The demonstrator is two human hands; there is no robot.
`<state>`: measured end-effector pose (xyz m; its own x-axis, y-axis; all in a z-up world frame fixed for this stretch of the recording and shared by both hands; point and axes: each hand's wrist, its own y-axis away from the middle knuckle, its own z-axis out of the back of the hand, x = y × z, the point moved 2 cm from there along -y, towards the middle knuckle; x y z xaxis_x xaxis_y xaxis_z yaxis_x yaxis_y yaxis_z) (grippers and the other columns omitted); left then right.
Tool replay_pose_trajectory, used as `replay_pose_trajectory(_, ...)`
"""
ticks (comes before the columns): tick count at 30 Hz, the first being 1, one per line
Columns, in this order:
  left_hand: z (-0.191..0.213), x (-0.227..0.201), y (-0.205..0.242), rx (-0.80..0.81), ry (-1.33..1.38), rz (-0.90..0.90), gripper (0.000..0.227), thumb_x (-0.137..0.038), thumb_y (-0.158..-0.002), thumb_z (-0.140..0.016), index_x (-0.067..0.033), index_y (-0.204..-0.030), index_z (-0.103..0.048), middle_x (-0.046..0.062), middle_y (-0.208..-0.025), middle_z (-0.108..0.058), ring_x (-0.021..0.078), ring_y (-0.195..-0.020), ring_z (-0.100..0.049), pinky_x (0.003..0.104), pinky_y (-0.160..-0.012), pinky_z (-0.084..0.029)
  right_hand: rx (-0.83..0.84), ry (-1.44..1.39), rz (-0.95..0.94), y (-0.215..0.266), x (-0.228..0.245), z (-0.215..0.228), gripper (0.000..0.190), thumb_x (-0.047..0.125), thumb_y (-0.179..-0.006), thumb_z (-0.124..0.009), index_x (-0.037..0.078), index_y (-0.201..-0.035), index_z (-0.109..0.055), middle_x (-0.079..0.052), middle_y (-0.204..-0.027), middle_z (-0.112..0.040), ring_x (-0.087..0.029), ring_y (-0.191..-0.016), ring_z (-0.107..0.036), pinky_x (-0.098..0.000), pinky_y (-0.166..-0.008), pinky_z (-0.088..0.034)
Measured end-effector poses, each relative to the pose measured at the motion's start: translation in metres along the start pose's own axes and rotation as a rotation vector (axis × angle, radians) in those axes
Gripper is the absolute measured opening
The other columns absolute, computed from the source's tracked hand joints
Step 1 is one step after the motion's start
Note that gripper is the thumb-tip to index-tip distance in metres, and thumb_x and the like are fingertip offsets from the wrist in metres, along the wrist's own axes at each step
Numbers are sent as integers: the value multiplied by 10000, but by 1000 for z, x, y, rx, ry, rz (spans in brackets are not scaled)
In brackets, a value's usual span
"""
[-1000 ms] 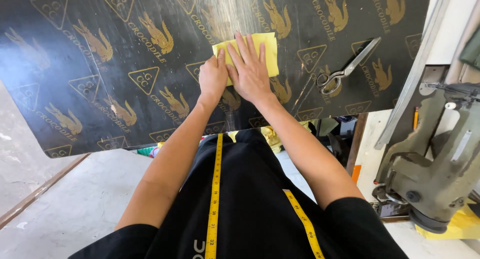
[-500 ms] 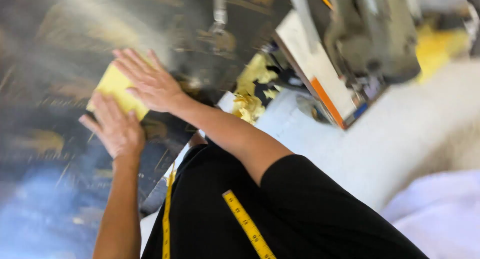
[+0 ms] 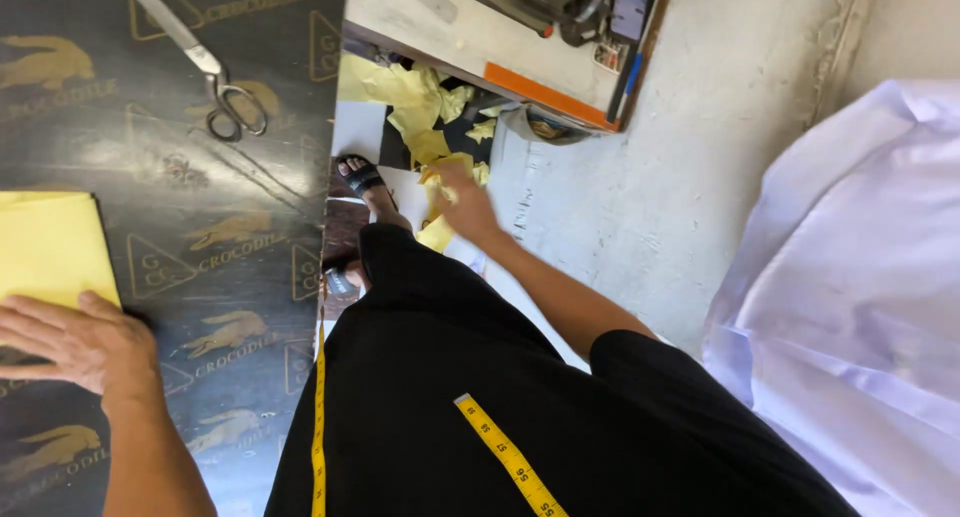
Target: The person uses shears to cut a large sheet of yellow fabric along marked lines on a black table. They fold the cut pieces, write on them with a pencil, and then place the pieces into a green folder.
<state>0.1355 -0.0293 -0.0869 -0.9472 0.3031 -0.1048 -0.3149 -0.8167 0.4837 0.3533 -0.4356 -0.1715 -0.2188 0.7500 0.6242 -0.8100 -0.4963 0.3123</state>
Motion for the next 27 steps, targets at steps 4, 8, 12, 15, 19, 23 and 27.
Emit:
replay_pose_trajectory(4, -9, -3, -3, -49, -17, -10, 653, -365, -1211, -262, 59, -1645, -19, 300, -1711, 8, 463, -1573, 45, 701, -1214, 73, -392, -30, -267, 3, -89, 85, 303, 77, -965, -579, 89, -1257, -659, -100, -1203, -682, -218, -930, -700, -338, -762, -617)
replay_pose_trajectory(8, -32, 13, -14, -109, -106, -87, 843, -580, -1216, -219, 106, -1660, -12, 323, -1662, 60, 470, -1534, 80, 762, -1266, -64, -640, 99, -232, -2, -179, 129, 359, 124, -926, -591, 44, -1254, -715, -132, -1113, -752, -273, -936, -712, -415, -827, -587)
replay_pose_trajectory(12, -85, 43, -39, -108, -140, -4, 871, -688, -1250, -144, 11, -1701, 116, 219, -1694, 204, 444, -1612, 135, 736, -1344, -53, -672, 182, -151, -14, -197, 175, 319, 112, -958, -579, 49, -1234, -727, -127, -1099, -756, -282, -933, -712, -417, -805, -568)
replay_pose_trajectory(15, -118, 60, -53, -231, -265, 27, 851, -696, -1355, -203, 10, -1712, 112, 218, -1707, 190, 465, -1614, 75, 766, -1290, -202, -755, 188, -274, -14, -235, 189, 255, 212, -995, -576, 100, -1126, -763, -138, -1079, -756, -349, -945, -718, -441, -833, -565)
replay_pose_trajectory(19, -125, 54, -56, -244, -353, 249, 914, -755, -1263, -310, 3, -1699, -43, 222, -1682, 51, 431, -1571, -66, 689, -1217, -303, -703, 107, 66, -47, -178, 188, 223, 72, -977, -607, 1, -1139, -742, -172, -1055, -736, -329, -961, -697, -424, -887, -538)
replay_pose_trajectory(23, -79, 0, -32, -26, -75, 280, 882, -665, -1107, -150, -13, -1647, 95, 213, -1677, 183, 413, -1573, 118, 679, -1272, -53, -485, 87, 264, -88, -101, 154, 188, 73, -1027, -596, 1, -1141, -727, -152, -1048, -738, -320, -932, -698, -412, -873, -549)
replay_pose_trajectory(27, -103, 1, -24, -144, 18, 238, 875, -633, -1120, -345, -26, -1671, -39, 240, -1689, 95, 399, -1560, 131, 737, -1243, -50, -461, 81, 378, -152, -26, 123, 199, 118, -874, -775, 174, -1064, -793, -4, -976, -744, -228, -896, -719, -323, -814, -564)
